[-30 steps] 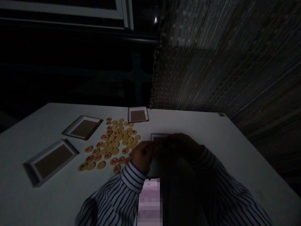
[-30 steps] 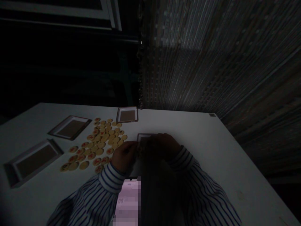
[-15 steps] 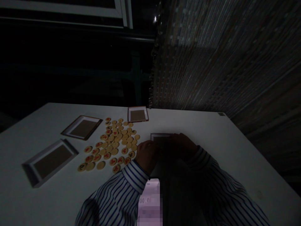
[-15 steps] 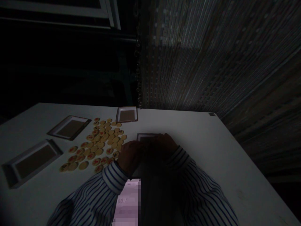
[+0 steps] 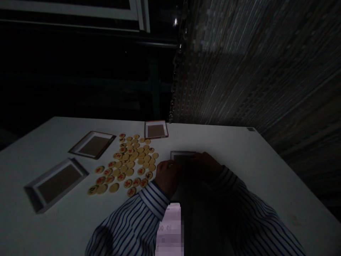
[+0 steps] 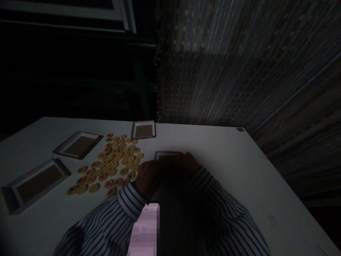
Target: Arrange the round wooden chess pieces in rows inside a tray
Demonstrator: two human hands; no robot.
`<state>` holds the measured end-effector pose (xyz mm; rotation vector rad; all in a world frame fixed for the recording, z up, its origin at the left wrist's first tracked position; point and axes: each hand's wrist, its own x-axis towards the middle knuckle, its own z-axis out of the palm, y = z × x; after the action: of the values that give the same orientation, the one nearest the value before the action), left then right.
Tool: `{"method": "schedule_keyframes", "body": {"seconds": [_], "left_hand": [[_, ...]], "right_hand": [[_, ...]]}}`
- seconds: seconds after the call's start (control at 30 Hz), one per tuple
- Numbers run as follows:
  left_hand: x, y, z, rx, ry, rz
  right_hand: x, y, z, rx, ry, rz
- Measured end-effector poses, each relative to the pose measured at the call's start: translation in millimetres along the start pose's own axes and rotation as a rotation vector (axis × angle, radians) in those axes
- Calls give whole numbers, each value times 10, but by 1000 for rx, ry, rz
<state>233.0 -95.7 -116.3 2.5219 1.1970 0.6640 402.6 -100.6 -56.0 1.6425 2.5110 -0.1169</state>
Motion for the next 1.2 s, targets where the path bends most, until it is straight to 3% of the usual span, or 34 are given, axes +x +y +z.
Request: {"method": "schedule_keyframes", "body": {"seconds": [0.37, 1.2], "left_hand": [[-5, 19, -18, 7, 16, -7], [-5, -10, 8, -19, 9, 8]], "right_hand": [[-11, 12, -10, 12, -53, 0], [7, -6, 18, -1, -28, -5]]}}
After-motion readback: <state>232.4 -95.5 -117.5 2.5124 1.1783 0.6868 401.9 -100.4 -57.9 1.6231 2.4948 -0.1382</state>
